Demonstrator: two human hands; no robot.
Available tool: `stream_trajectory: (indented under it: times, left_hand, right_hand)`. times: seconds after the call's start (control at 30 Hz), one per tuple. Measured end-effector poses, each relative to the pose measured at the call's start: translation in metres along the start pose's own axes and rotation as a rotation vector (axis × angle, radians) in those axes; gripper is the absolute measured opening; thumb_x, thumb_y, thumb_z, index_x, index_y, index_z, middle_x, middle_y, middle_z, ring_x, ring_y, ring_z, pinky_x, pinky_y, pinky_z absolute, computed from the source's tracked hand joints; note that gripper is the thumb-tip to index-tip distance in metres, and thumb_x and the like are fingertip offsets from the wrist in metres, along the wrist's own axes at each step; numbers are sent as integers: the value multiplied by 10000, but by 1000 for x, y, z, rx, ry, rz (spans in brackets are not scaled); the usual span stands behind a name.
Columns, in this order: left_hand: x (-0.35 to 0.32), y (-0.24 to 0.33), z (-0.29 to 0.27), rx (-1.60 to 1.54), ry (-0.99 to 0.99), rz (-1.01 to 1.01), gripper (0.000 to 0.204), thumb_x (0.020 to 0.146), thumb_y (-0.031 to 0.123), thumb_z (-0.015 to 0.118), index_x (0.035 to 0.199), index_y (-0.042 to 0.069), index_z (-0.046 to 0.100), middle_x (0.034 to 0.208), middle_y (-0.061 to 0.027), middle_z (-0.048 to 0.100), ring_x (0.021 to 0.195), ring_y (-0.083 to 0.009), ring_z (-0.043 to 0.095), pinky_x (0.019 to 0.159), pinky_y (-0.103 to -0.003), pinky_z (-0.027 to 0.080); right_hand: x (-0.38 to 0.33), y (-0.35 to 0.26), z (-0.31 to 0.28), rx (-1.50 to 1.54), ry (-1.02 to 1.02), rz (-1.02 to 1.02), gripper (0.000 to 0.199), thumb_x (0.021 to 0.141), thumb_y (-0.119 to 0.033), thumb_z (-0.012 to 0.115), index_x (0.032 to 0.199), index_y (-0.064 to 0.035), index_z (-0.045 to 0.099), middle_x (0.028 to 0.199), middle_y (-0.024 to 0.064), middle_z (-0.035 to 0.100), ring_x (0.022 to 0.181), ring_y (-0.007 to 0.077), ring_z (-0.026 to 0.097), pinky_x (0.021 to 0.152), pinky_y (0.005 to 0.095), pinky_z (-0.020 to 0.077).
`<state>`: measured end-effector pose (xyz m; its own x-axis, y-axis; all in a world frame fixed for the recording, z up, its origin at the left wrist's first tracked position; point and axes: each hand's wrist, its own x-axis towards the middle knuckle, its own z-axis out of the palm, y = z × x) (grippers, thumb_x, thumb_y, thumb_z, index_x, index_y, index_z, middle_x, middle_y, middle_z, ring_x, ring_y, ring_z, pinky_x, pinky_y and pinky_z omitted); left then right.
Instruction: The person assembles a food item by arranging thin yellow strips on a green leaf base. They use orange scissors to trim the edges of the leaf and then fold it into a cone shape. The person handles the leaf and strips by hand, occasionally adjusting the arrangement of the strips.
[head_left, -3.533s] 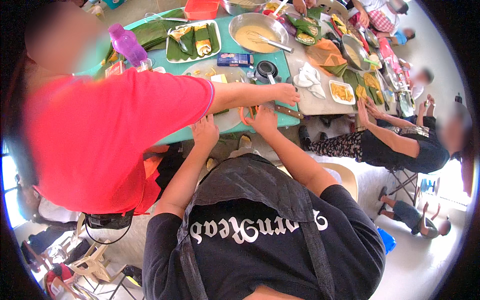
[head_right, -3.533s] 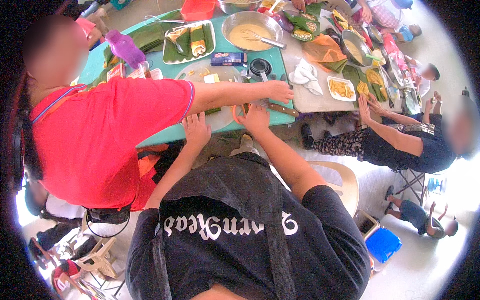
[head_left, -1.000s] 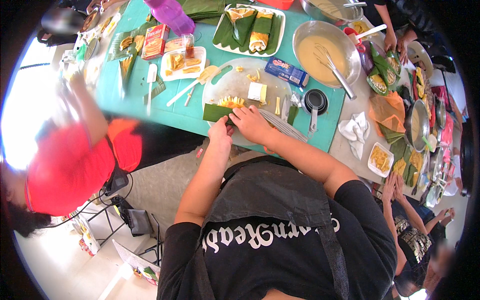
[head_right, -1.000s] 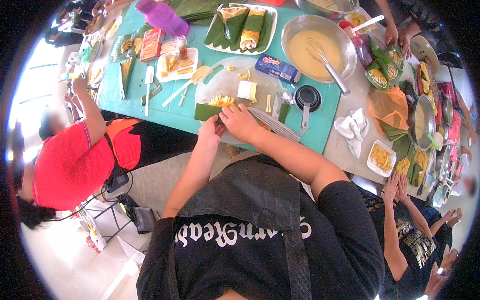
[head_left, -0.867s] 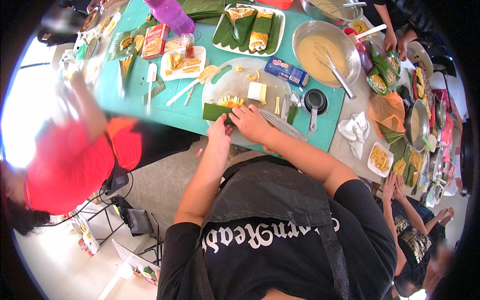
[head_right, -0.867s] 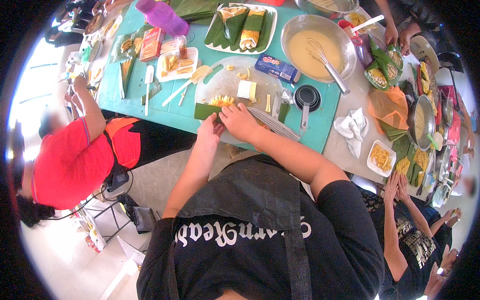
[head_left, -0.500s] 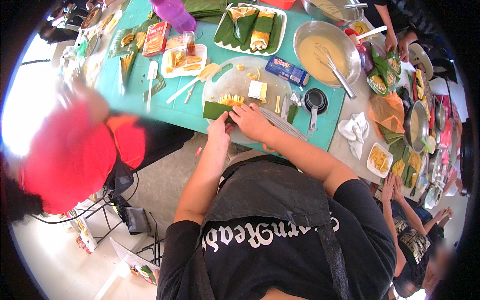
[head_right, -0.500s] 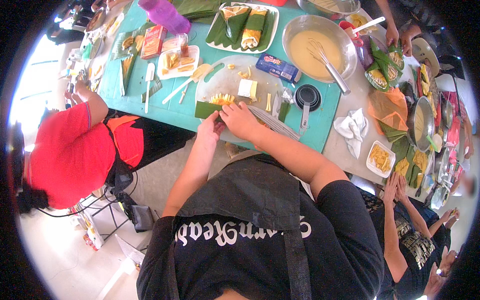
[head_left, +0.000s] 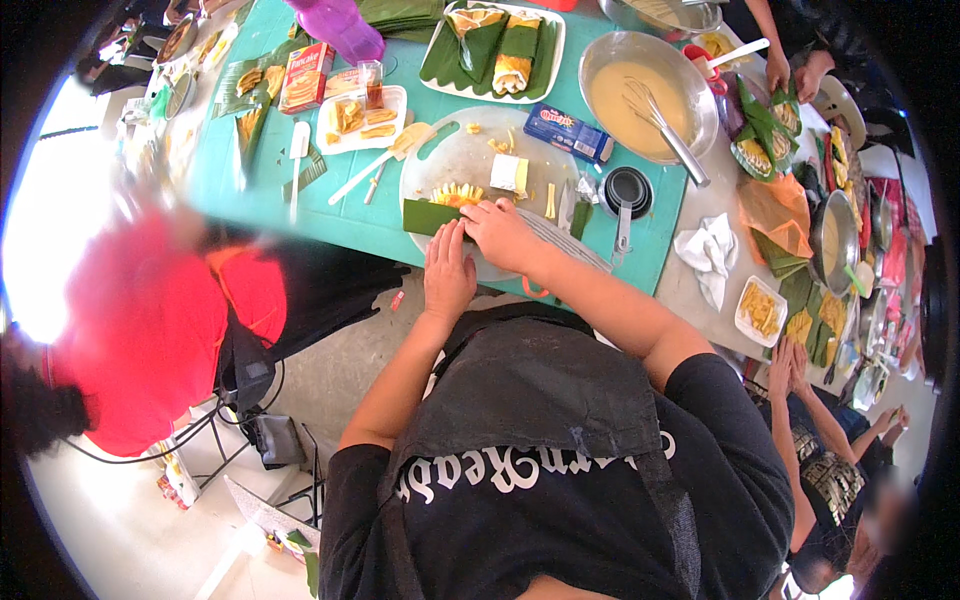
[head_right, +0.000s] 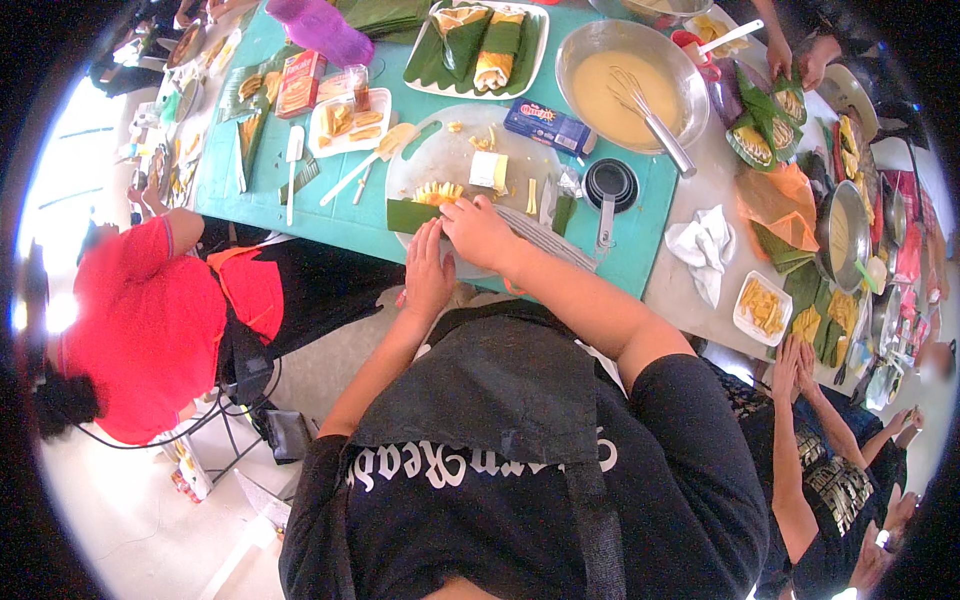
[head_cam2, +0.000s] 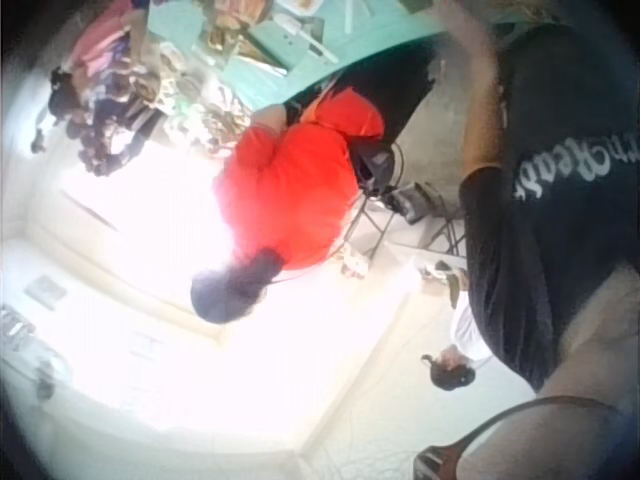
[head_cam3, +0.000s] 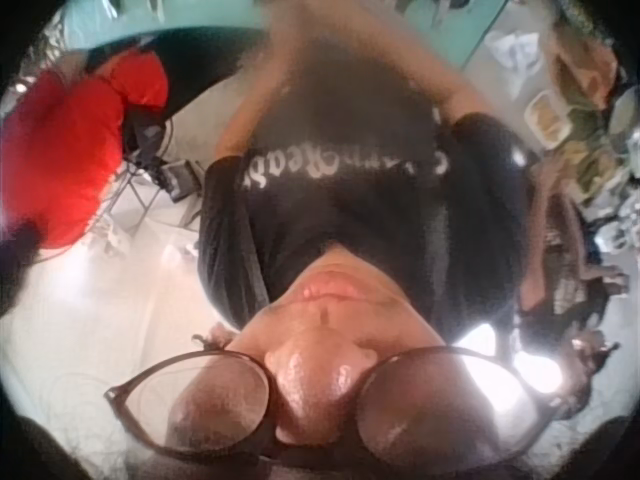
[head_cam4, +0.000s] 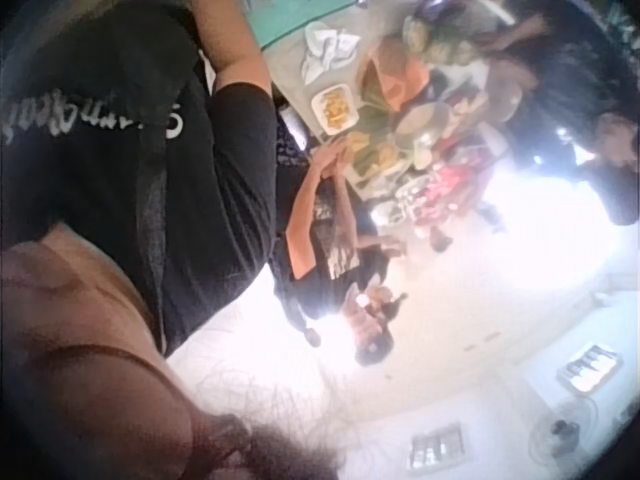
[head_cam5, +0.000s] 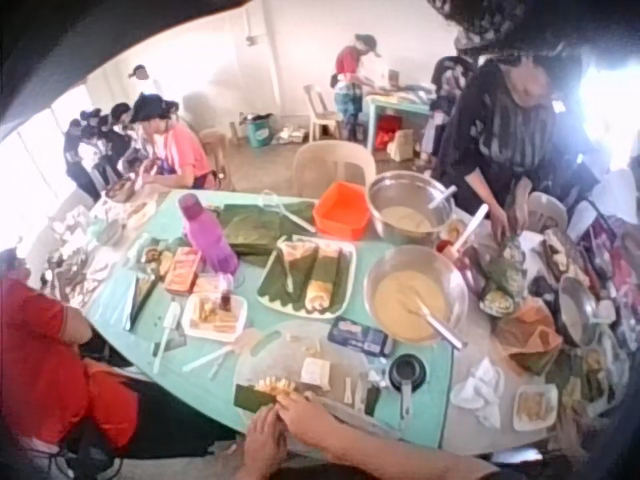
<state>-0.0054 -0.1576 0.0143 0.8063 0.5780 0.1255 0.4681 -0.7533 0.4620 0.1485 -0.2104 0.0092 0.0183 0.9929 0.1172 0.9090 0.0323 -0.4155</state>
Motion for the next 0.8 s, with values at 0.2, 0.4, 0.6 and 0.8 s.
stream_trajectory:
  times: [0.2,0.4,0.6,0.8]
  left_hand:
    - [3,-8,-3,151,-102,117,558,800,146,623,1311,42,424,1361,-178,381,1258,-374,361,1050,-477,306]
    - [5,-21,-10,214,-168,219,605,784,215,650,1327,67,426,1353,-157,367,1241,-342,372,1043,-496,306]
    - [18,-41,-25,172,-256,409,607,774,188,659,1310,32,423,1297,-175,397,1183,-349,401,1015,-469,313]
    - [31,-53,-29,149,-242,563,553,759,177,634,1259,9,471,1220,-167,451,1062,-306,468,936,-419,386]
  right_hand:
    - [-26,11,-30,363,368,201,199,784,-70,574,963,-34,653,1022,122,608,945,307,572,805,406,465]
    - [-115,-5,-54,379,295,724,200,801,-91,577,979,-31,644,927,154,619,868,339,594,746,409,486]
    - [-149,-46,-24,230,225,975,266,805,-169,613,1015,-7,591,956,189,613,909,362,587,782,442,473]
    - [-123,-63,-3,17,196,1114,356,789,-291,658,982,-10,555,968,181,601,919,365,573,781,453,470]
